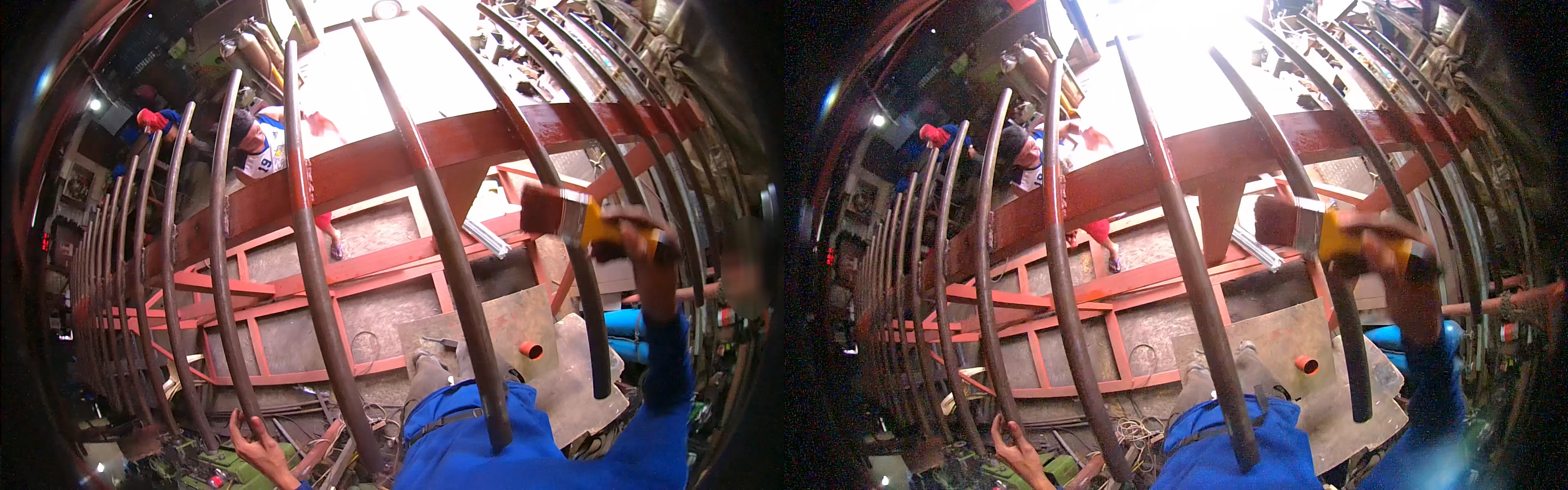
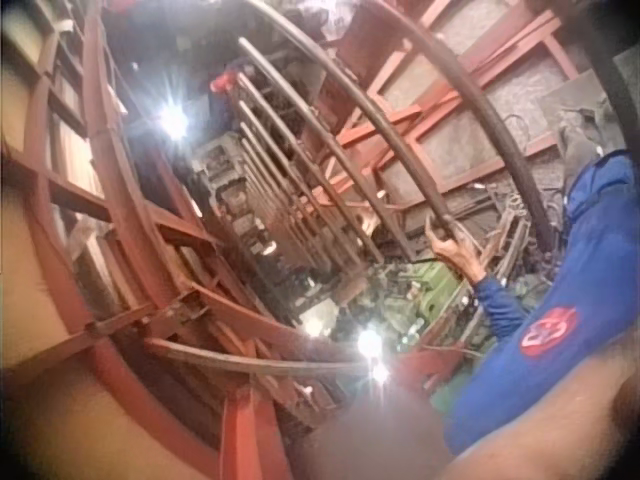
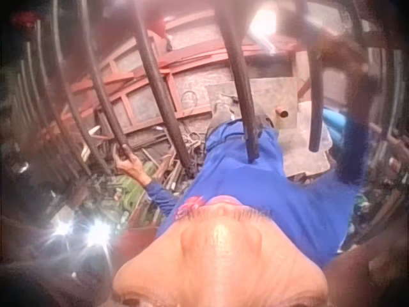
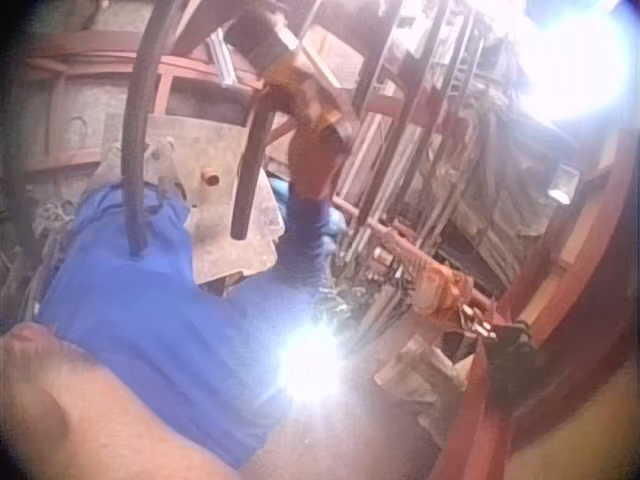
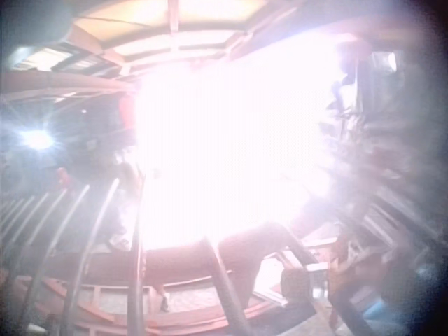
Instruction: The person paints vertical metal bars of a large red metal frame using a paintbrush. They repeatedly dip the brush into a small container held in the other hand and apply paint to the bars. The camera is head-mounted and shakes significantly during the task.
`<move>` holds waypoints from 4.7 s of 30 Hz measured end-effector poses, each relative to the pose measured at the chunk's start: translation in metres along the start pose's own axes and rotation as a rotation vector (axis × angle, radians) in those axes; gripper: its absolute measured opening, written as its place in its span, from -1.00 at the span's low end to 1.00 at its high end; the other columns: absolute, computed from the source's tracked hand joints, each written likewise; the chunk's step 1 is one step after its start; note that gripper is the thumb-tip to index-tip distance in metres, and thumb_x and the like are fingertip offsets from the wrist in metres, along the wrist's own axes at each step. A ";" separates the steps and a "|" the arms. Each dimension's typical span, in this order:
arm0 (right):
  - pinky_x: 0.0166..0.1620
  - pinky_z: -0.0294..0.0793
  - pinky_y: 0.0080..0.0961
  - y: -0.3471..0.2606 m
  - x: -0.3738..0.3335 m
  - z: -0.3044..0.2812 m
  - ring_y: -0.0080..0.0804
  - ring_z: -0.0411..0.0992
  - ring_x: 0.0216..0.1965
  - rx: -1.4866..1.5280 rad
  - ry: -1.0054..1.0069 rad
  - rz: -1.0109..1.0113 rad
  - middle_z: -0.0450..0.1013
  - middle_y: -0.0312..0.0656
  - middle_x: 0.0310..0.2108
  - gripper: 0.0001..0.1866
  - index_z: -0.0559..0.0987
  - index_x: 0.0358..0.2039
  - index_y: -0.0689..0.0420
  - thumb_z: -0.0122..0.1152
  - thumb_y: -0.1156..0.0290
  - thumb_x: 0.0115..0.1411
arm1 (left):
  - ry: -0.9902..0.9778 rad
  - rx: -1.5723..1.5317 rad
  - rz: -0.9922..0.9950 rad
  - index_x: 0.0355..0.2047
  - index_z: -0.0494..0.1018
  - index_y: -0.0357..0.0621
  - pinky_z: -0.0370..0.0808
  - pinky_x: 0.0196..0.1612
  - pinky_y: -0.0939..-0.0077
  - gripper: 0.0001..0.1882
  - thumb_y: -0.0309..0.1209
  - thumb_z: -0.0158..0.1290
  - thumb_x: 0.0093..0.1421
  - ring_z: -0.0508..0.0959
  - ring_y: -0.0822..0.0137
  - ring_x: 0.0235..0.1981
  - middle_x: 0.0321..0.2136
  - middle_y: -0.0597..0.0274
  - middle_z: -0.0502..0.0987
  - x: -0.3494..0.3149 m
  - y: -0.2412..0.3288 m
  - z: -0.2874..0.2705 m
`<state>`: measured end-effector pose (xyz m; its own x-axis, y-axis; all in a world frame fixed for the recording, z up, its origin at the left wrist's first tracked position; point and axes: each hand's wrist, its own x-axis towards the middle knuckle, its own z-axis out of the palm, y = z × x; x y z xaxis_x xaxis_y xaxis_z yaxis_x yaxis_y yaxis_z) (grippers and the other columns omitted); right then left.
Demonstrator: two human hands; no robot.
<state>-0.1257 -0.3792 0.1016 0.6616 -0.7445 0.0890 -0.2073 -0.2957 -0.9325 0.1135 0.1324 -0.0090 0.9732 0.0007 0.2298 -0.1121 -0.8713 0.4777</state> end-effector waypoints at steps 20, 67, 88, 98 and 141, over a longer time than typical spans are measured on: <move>-0.48 0.51 -0.52 0.080 -0.071 -0.003 -0.37 0.52 -0.59 0.025 -0.230 -0.156 0.52 -0.20 -0.58 -0.75 0.65 -0.29 0.05 0.28 0.27 0.00 | -0.001 0.284 0.027 -0.35 0.42 -0.45 0.31 -0.31 0.26 -0.44 -0.04 -0.16 0.32 0.41 0.10 -0.47 -0.51 -0.01 0.47 0.005 -0.001 0.009; -0.44 0.50 -0.31 0.028 0.209 0.130 -0.20 0.47 -0.61 -0.264 -0.283 -0.653 0.48 -0.03 -0.61 -0.71 0.57 -0.47 0.20 0.19 0.19 0.12 | 0.136 0.352 0.027 -0.47 0.47 -0.43 0.29 -0.37 0.14 -0.34 0.06 -0.19 0.30 0.43 -0.11 -0.51 -0.59 -0.11 0.49 0.003 0.019 0.015; -0.53 0.46 -0.36 0.031 0.225 0.099 -0.27 0.40 -0.73 -0.277 -0.070 -0.648 0.43 -0.09 -0.74 -0.72 0.57 -0.62 0.26 0.19 0.30 0.08 | 0.118 0.360 -0.011 -0.51 0.44 -0.42 0.27 -0.37 0.11 -0.33 0.08 -0.19 0.29 0.41 -0.12 -0.53 -0.62 -0.13 0.46 0.003 0.006 0.011; -0.43 0.49 -0.27 -0.003 0.240 0.173 -0.15 0.48 -0.62 -0.271 -0.196 -0.749 0.43 0.01 -0.68 -0.63 0.56 -0.56 0.28 0.23 0.16 0.08 | 0.135 0.330 -0.012 -0.48 0.46 -0.45 0.28 -0.36 0.10 -0.29 0.12 -0.19 0.27 0.41 -0.12 -0.52 -0.61 -0.15 0.45 0.006 0.008 0.013; -0.26 0.46 -0.35 0.021 0.291 0.124 -0.27 0.47 -0.32 0.045 -0.483 -0.510 0.46 -0.06 -0.37 -0.68 0.53 -0.25 0.18 0.12 0.18 0.17 | 0.148 0.346 -0.053 -0.41 0.55 -0.28 0.35 -0.18 0.21 -0.41 0.08 -0.11 0.24 0.48 0.04 -0.31 -0.48 0.00 0.54 0.011 0.022 0.012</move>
<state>0.1521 -0.5280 0.0650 0.9165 -0.1675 0.3634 0.2371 -0.5043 -0.8303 0.1238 0.1077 -0.0064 0.9336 0.0989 0.3445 0.0364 -0.9824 0.1834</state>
